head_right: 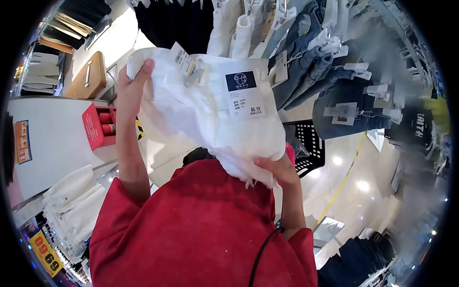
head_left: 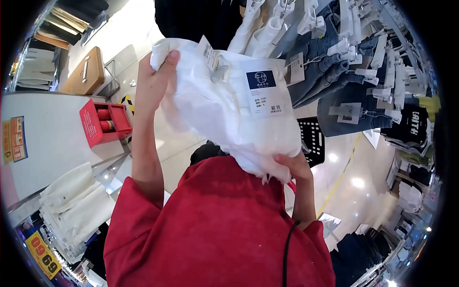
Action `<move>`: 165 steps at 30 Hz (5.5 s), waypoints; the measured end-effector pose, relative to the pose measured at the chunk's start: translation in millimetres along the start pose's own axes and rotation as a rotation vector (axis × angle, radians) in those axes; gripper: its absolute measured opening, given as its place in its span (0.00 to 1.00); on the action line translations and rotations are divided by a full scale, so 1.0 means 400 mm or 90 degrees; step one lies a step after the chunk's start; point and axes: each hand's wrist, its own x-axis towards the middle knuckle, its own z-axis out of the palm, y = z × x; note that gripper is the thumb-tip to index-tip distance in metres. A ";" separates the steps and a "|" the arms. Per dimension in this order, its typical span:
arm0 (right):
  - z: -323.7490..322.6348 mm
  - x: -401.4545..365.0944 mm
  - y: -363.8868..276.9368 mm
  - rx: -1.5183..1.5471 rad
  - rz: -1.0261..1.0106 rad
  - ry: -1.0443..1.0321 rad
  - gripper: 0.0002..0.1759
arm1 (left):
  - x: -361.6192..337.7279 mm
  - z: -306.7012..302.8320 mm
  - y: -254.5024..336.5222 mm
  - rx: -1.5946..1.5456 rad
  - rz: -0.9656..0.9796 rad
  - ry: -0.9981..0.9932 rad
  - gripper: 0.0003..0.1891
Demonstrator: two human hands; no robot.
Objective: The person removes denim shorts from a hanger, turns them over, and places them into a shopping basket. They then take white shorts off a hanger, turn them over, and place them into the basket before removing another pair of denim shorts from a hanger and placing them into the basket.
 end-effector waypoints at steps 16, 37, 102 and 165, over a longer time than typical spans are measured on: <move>-0.096 0.001 -0.109 -0.547 0.148 -0.010 0.28 | -0.020 0.000 0.055 -0.149 0.011 -0.159 0.13; 0.254 0.139 -0.430 -0.419 -0.120 -0.254 0.13 | -0.057 0.073 0.089 0.099 0.052 -0.656 0.28; 0.070 0.104 -0.246 -0.232 -0.482 0.064 0.23 | -0.080 0.165 0.033 -0.390 0.054 -0.345 0.14; 0.177 0.105 -0.099 -0.090 -0.098 0.095 0.29 | -0.026 0.109 -0.037 -1.199 0.045 -0.489 0.04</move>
